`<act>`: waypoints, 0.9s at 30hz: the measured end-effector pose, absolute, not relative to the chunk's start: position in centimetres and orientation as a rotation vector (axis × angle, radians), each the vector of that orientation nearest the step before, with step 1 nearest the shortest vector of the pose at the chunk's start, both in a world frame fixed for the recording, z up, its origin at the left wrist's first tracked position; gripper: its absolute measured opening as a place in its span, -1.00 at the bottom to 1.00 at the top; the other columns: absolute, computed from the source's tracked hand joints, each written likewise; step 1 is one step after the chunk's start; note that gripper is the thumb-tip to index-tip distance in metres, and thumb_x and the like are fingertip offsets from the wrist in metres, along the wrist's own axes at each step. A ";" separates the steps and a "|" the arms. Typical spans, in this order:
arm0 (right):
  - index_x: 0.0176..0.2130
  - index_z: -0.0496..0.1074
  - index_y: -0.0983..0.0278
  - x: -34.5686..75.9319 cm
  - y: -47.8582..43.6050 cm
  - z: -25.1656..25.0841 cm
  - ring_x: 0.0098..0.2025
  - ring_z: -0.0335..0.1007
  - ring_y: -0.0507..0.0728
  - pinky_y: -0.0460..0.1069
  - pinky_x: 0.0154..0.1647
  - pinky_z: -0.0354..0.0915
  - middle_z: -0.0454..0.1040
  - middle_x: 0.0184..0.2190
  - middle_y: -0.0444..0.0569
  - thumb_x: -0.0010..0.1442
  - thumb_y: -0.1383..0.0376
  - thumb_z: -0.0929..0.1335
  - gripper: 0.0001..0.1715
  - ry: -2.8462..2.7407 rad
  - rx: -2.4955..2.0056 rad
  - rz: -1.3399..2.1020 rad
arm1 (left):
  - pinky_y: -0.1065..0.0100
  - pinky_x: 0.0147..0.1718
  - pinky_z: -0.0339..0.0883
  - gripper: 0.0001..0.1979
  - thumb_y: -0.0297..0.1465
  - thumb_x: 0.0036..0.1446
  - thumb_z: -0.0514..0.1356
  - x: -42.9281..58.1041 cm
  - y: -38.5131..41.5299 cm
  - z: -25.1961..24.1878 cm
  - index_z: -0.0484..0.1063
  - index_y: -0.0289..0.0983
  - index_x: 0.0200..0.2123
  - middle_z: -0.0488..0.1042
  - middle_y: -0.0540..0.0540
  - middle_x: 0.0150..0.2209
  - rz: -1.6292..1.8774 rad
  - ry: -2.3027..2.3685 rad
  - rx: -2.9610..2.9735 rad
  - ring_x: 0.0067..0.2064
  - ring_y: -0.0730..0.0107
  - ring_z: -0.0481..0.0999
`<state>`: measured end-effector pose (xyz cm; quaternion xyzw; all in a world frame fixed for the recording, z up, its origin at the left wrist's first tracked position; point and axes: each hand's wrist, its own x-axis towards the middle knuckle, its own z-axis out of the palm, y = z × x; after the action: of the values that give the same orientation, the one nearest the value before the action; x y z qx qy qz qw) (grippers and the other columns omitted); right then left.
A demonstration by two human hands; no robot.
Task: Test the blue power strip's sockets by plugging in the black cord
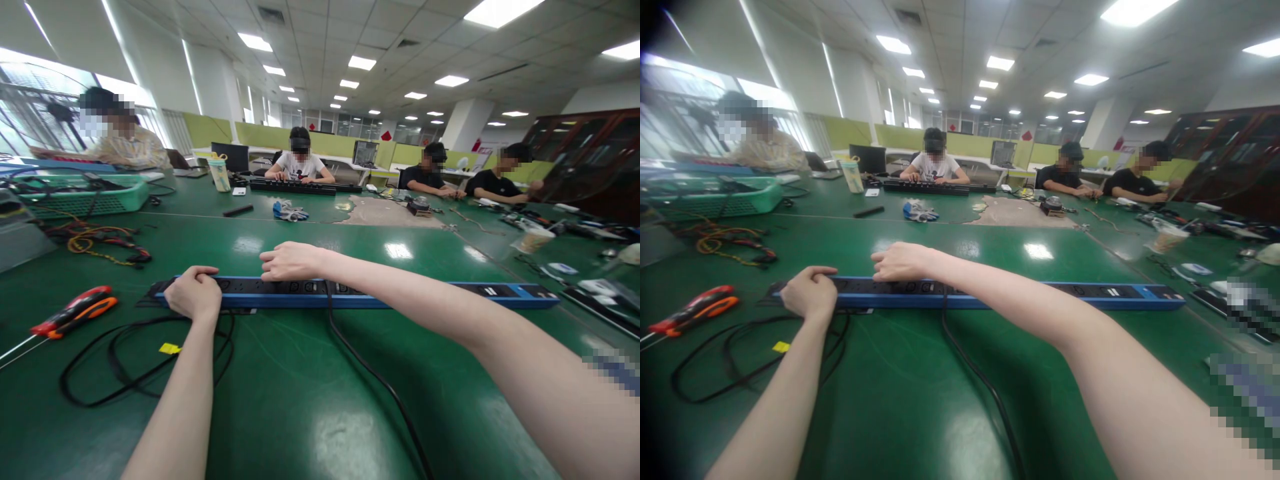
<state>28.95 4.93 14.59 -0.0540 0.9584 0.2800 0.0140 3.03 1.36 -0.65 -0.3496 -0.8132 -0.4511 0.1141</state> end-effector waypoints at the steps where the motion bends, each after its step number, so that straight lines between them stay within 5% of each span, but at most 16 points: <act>1: -0.11 0.52 0.25 29.0 4.9 14.6 0.00 0.30 0.17 0.04 -0.34 0.12 0.59 -0.20 0.01 0.52 0.36 0.30 -0.82 2.978 -0.161 0.875 | 0.18 -0.18 0.26 -0.62 -0.45 0.25 0.07 3.0 1.3 -0.6 0.71 -0.08 -0.15 0.58 -0.10 -0.33 -1.325 -2.381 -1.028 -0.29 0.18 0.43; 27: -0.01 0.48 0.23 29.4 4.1 14.9 -0.05 0.44 0.10 0.00 -0.36 0.14 0.57 -0.09 -0.01 0.50 0.39 0.31 -0.84 3.018 -0.175 0.766 | 0.17 -0.14 0.25 -0.63 -0.45 0.24 0.08 2.8 1.6 -1.0 0.70 -0.09 -0.16 0.56 -0.10 -0.34 -1.326 -2.374 -1.024 -0.29 0.19 0.40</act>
<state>29.44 4.12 14.89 -0.0561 0.9677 0.2456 0.0113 2.83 1.63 -0.98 -0.3499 -0.8114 -0.4531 0.1179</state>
